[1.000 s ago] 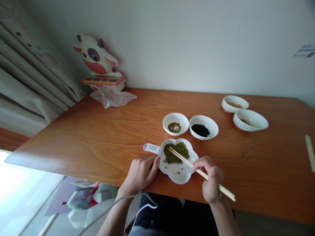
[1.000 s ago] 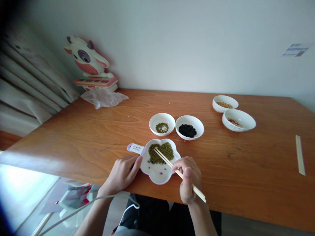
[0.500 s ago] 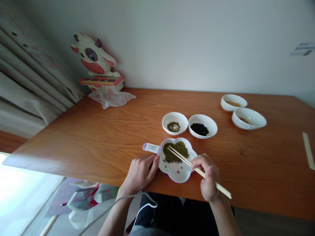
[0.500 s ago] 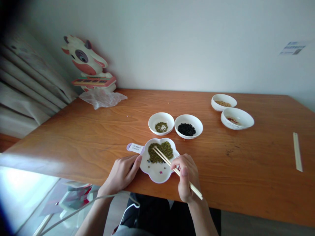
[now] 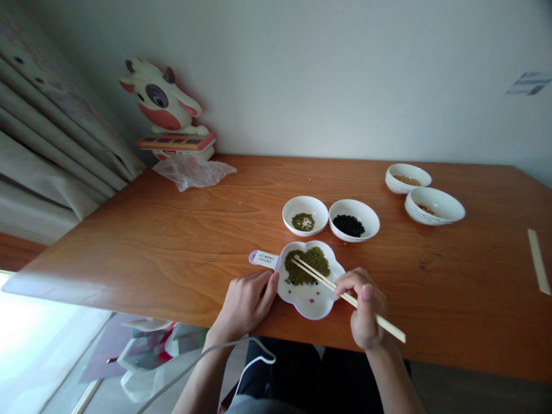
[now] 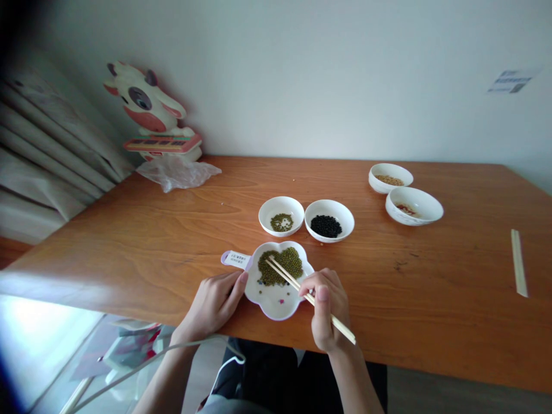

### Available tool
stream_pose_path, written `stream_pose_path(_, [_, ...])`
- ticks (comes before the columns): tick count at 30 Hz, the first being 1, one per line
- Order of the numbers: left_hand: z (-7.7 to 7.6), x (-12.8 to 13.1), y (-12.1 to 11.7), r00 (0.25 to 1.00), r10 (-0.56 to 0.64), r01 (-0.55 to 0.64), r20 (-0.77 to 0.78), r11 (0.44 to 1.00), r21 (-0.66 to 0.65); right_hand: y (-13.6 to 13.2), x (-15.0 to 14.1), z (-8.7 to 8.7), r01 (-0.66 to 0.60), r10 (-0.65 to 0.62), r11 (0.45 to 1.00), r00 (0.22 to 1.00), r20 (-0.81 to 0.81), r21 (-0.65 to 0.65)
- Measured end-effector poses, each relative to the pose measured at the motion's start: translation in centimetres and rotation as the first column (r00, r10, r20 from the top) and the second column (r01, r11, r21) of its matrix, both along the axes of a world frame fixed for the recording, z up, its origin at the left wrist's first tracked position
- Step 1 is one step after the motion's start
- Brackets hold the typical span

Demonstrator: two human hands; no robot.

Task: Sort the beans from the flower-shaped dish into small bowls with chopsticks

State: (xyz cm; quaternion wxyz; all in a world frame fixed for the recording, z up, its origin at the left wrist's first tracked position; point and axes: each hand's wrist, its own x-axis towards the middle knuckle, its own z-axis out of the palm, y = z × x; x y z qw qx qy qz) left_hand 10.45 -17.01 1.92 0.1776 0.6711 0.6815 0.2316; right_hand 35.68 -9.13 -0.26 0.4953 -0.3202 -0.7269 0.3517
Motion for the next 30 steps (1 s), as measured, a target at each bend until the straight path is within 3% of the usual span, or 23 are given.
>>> stream_pose_path(13, [0.08, 0.01, 0.0, 1.0, 0.002, -0.002, 0.016, 1.0, -0.012, -0.05, -0.09, 0.48, 0.011, -0.011, 1.0, 0.999, -0.044, -0.002])
stream_pose_path(30, [0.0, 0.02, -0.01, 1.0, -0.003, 0.003, 0.025, 1.0, -0.024, -0.07, 0.07, -0.35, 0.023, -0.027, 0.999, 0.985, -0.172, -0.024])
